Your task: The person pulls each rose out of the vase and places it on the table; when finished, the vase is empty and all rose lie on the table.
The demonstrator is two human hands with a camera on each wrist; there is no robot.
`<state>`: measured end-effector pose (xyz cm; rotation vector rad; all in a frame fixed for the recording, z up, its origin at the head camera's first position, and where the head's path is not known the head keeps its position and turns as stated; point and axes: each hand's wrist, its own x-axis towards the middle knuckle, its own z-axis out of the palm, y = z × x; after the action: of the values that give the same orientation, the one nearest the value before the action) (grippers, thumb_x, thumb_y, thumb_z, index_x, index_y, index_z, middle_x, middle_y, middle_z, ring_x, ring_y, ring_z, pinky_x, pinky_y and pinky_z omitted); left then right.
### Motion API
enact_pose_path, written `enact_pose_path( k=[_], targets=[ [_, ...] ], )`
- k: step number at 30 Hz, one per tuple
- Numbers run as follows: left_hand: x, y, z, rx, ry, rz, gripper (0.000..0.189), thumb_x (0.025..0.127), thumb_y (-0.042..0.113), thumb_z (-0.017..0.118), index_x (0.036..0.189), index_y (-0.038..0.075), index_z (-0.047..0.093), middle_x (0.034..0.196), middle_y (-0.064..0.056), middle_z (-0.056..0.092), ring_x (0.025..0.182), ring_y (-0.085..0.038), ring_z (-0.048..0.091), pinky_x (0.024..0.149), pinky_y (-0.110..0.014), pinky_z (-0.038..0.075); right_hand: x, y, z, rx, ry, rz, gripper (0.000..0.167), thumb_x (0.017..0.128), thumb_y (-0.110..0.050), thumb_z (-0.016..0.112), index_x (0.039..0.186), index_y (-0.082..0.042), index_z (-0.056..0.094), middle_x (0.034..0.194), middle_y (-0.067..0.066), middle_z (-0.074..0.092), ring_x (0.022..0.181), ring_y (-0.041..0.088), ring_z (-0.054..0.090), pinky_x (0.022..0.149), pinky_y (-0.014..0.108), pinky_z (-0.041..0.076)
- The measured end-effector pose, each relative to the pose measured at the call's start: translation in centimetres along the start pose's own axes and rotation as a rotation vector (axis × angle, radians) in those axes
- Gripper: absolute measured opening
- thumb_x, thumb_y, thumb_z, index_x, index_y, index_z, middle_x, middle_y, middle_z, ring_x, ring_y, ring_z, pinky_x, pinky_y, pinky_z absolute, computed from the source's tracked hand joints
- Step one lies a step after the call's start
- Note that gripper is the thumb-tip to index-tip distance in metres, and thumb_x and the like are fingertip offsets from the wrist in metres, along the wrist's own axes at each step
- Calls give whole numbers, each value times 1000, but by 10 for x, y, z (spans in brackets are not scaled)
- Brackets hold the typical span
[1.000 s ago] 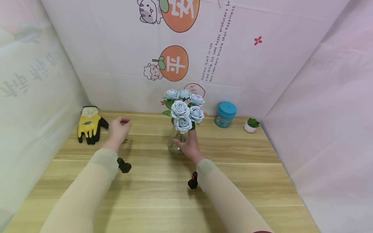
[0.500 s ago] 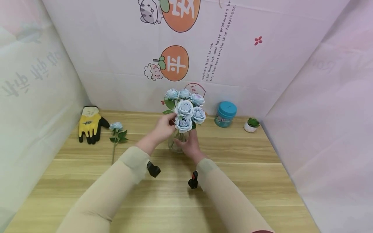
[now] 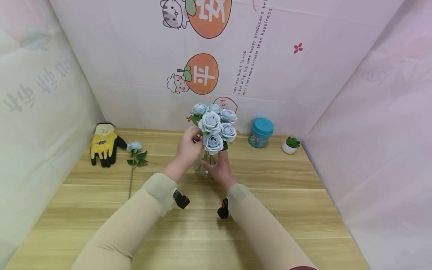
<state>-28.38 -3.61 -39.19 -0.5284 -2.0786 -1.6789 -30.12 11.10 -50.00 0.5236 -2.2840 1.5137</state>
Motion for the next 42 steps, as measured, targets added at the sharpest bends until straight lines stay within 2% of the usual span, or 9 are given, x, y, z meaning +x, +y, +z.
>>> enact_pose_path(
  k=[7, 12, 18, 26, 29, 33, 37, 39, 42],
  targets=[
    [7, 16, -15, -12, 117, 84, 14, 92, 8, 72, 103, 0, 69, 90, -11, 68, 70, -21, 60, 62, -27, 51, 0, -1, 0, -13, -8, 68, 94, 77, -4, 85, 148, -22, 27, 145, 0, 38, 136, 12, 35, 113, 32, 28],
    [11, 31, -30, -13, 182, 129, 19, 90, 3, 72, 107, -3, 70, 90, -15, 70, 69, -17, 59, 60, -22, 50, -1, -2, 0, -6, -19, 140, 91, 79, -10, 85, 146, -21, 26, 143, 1, 36, 135, 10, 35, 112, 28, 28],
    [14, 50, -46, -50, 240, 167, 16, 89, -3, 70, 105, -7, 70, 87, -19, 70, 69, -7, 62, 62, -21, 52, -1, -2, 0, 7, -21, 159, 91, 79, -11, 85, 146, -22, 25, 143, 1, 35, 136, 9, 34, 112, 28, 27],
    [16, 68, -64, -121, 398, 396, 15, 87, -13, 65, 101, -11, 68, 89, -22, 68, 69, -7, 61, 64, -21, 51, -1, -1, 0, 0, -26, 181, 93, 79, -11, 85, 148, -23, 23, 146, 3, 32, 139, 12, 31, 113, 32, 27],
    [16, 74, -74, -140, 464, 429, 16, 87, -13, 64, 103, -11, 68, 95, -20, 70, 69, -10, 61, 66, -22, 53, -1, -1, 1, -3, -26, 178, 93, 79, -12, 85, 148, -23, 23, 147, 1, 34, 139, 10, 31, 113, 31, 27],
    [14, 75, -89, -98, 506, 403, 14, 92, -7, 64, 106, -11, 65, 99, -12, 68, 71, -15, 61, 68, -22, 53, -2, 0, 2, -3, -27, 174, 93, 79, -12, 85, 147, -25, 24, 147, -1, 35, 138, 9, 32, 113, 31, 27],
    [11, 61, -108, -7, 534, 336, 13, 95, -4, 62, 105, -12, 62, 95, -5, 63, 70, -15, 60, 66, -20, 49, -1, 0, 2, -21, -31, 165, 94, 79, -14, 86, 148, -27, 24, 146, -2, 35, 138, 7, 32, 112, 30, 28],
    [9, 50, -117, 57, 533, 259, 13, 97, -1, 60, 104, -12, 62, 92, -4, 62, 69, -11, 57, 64, -19, 45, -1, 1, 2, -23, -31, 161, 94, 78, -14, 86, 148, -26, 24, 147, -1, 35, 138, 9, 32, 113, 31, 28],
    [7, 32, -128, 167, 491, 77, 20, 99, 7, 59, 106, -11, 65, 91, -7, 63, 71, -8, 53, 63, -20, 42, -1, 1, 2, -24, -28, 197, 94, 79, -15, 86, 147, -26, 22, 145, 0, 34, 137, 10, 33, 113, 31, 28]
  ],
)
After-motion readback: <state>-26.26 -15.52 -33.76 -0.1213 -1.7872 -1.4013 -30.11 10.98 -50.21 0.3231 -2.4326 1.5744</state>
